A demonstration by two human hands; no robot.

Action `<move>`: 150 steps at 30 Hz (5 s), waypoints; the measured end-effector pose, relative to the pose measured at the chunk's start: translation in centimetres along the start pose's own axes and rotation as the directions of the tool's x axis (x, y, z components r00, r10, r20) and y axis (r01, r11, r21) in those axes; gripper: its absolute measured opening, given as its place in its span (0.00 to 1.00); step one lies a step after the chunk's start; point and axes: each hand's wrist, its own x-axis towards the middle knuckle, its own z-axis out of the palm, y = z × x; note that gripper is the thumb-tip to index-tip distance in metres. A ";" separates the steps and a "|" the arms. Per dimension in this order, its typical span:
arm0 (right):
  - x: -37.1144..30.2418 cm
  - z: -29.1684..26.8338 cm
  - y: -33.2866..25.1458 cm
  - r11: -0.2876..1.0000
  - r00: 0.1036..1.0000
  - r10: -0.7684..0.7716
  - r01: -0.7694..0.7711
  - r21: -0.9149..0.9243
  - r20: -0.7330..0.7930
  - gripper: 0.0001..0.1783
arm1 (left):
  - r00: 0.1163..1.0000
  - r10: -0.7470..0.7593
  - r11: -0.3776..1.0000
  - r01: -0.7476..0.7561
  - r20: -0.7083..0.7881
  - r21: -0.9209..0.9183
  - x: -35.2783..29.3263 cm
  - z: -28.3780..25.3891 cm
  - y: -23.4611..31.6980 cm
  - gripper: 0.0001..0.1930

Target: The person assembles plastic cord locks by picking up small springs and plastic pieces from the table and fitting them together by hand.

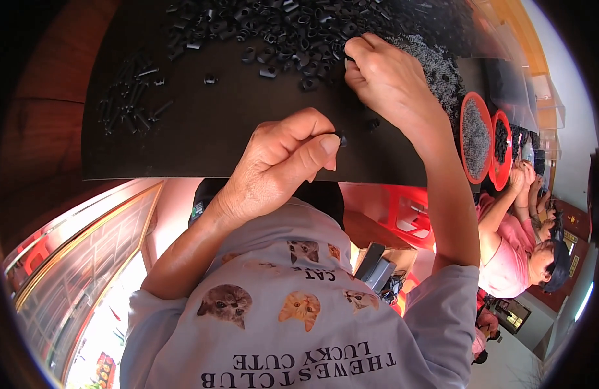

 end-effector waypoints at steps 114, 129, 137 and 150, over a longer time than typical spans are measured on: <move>-7.2 -2.4 -5.5 0.180 0.947 0.316 -0.122 0.976 0.060 0.07 | 0.999 0.028 0.999 -0.029 -0.041 -0.024 0.1 0.2 -0.3 0.11; -7.2 -2.9 -4.4 0.172 0.950 0.301 -0.142 0.975 0.085 0.06 | 0.997 -0.021 0.995 0.013 -0.069 -0.102 0.2 0.2 -0.2 0.11; -6.9 -3.8 -4.6 0.118 0.945 0.276 -0.212 0.970 0.173 0.06 | 0.998 -0.036 0.992 0.029 -0.057 -0.119 0.3 0.3 0.0 0.11; -6.3 -4.0 -4.8 0.288 0.969 0.219 -0.179 0.941 0.118 0.01 | 0.998 -0.023 0.998 0.020 -0.066 -0.054 0.4 0.4 0.2 0.12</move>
